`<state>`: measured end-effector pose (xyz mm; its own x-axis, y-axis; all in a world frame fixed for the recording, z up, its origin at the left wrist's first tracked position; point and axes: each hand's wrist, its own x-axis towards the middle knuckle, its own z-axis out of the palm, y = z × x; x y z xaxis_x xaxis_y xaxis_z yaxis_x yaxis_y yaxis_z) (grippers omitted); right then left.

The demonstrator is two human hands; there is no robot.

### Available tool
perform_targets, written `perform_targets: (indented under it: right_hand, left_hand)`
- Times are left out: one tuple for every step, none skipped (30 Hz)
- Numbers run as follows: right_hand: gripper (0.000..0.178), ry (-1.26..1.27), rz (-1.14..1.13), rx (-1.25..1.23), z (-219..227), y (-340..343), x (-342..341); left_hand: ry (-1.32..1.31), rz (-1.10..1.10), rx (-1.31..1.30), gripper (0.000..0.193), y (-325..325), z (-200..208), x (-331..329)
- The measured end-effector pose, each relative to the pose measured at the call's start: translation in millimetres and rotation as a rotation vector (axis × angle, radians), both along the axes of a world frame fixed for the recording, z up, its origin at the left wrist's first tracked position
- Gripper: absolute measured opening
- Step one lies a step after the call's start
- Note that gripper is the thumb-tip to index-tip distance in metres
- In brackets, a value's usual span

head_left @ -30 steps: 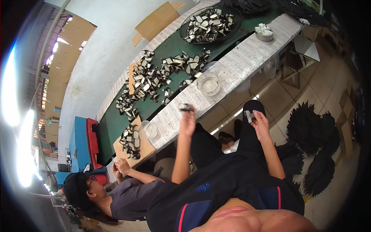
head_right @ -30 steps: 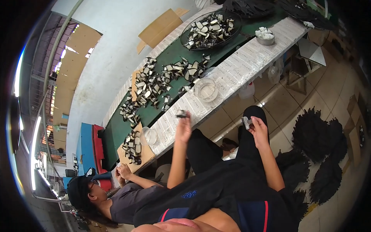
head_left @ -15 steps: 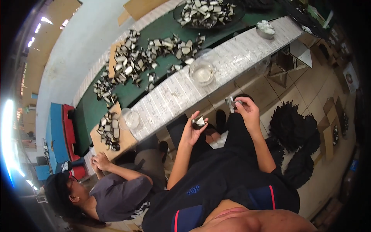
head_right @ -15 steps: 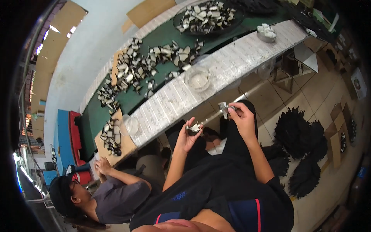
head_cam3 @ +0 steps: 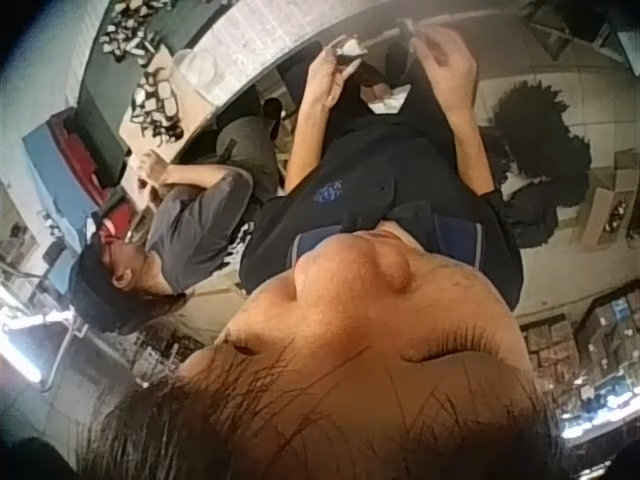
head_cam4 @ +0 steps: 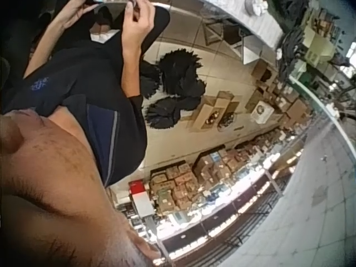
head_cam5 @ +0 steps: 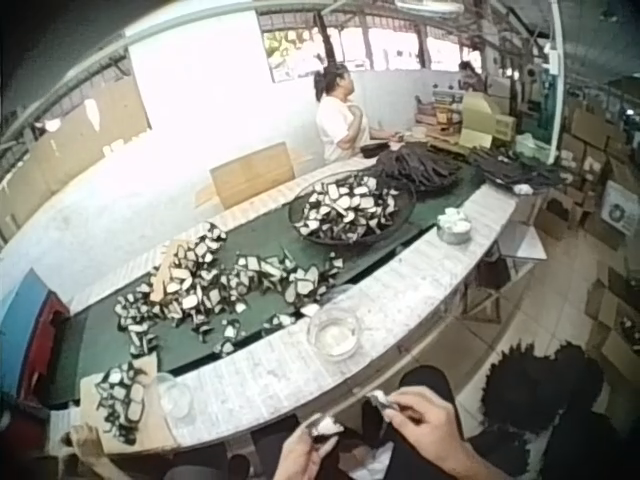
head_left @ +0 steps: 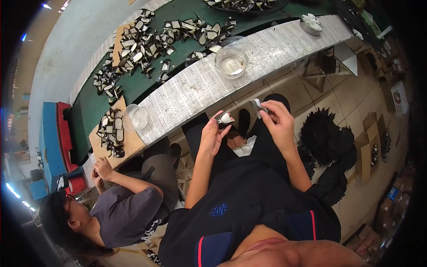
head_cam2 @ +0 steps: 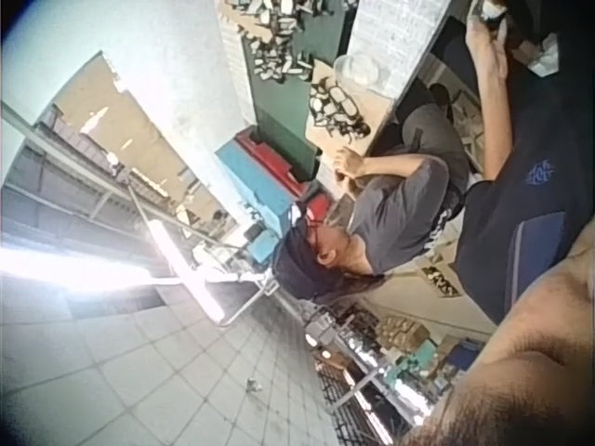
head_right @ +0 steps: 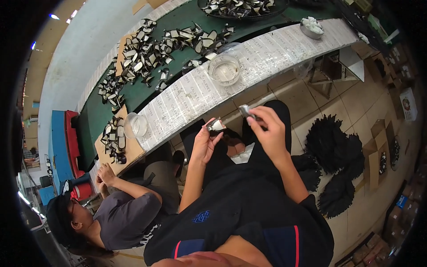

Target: The recorder is assembling small shoe components by applying adhesive or small parts to the main component.

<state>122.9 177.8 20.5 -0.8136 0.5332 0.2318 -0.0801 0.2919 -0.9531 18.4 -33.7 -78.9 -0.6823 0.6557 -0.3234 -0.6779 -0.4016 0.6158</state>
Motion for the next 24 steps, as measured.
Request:
perform_targets:
  right_hand:
    - [0.02,0.029,0.027,-0.016,4,-3,3]
    - [0.022,0.053,0.039,-0.012,8,-10,5]
    - [0.023,0.06,0.056,0.085,14,-13,6]
    - [0.024,0.071,0.07,0.185,20,-16,7]
    - [0.025,0.091,0.082,0.259,22,-19,7]
    - [0.027,0.1,0.093,0.366,22,-19,6]
    - [0.029,0.137,0.106,0.421,24,-21,5]
    - [0.03,0.175,0.118,0.478,27,-23,4]
    - [0.031,0.195,0.142,0.514,29,-25,3]
    - [0.032,0.203,0.16,0.54,32,-29,3]
    - [0.031,0.203,0.174,0.56,35,-31,4]
    - [0.031,0.205,0.186,0.584,38,-32,5]
    - [0.031,0.216,0.171,0.608,39,-32,7]
    - [0.031,0.244,0.157,0.638,35,-29,4]
    - [0.03,0.238,0.135,0.637,32,-27,2]
    - [0.029,0.253,0.095,0.573,27,-24,-3]
    - [0.028,0.213,0.06,0.531,23,-18,-6]
    - [0.027,0.176,0.029,0.485,23,-14,-8]
    - [0.026,0.082,0.015,0.301,24,-14,-5]
    - [0.024,0.051,-0.005,0.255,26,-10,-1]
    - [0.023,0.097,-0.029,0.208,24,-8,3]
    - [0.022,0.135,-0.05,0.152,20,-8,8]
    - [0.021,0.126,-0.057,0.084,20,-7,12]
    - [0.021,0.137,-0.058,0.089,15,-4,15]
  left_hand:
    - [0.001,0.003,0.007,0.051,6,8,-2]
    - [0.034,-0.009,-0.003,0.055,8,17,0]
    - [0.068,-0.021,-0.014,0.059,10,25,1]
    - [0.064,-0.021,-0.012,0.059,12,35,3]
    - [0.084,-0.015,0.012,0.06,15,44,4]
    - [0.105,-0.009,0.037,0.062,18,50,4]
    - [0.114,-0.021,0.061,0.066,17,53,4]
    - [0.111,-0.021,0.062,0.066,17,57,5]
    - [0.137,-0.019,0.059,0.066,18,61,5]
    - [0.163,-0.015,0.055,0.067,17,63,6]
    - [0.17,-0.01,0.053,0.065,16,65,7]
    - [0.175,-0.013,0.06,0.065,14,66,10]
    - [0.186,-0.021,0.043,0.062,15,64,12]
    - [0.215,-0.023,0.031,0.06,19,62,7]
    - [0.206,0.002,-0.024,0.055,17,59,6]
    - [0.213,0.02,-0.088,0.049,15,51,5]
    - [0.189,0.055,-0.12,0.045,14,50,6]
    - [0.193,0.098,-0.151,0.04,11,45,6]
    - [0.19,0.111,-0.179,0.036,4,32,6]
    - [0.186,0.126,-0.204,0.032,1,28,5]
    - [0.169,0.133,-0.198,0.029,-2,24,5]
    - [0.145,0.139,-0.202,0.026,-4,24,6]
    - [0.138,0.14,-0.197,0.026,-6,24,6]
    - [0.148,0.141,-0.191,0.026,-8,23,6]
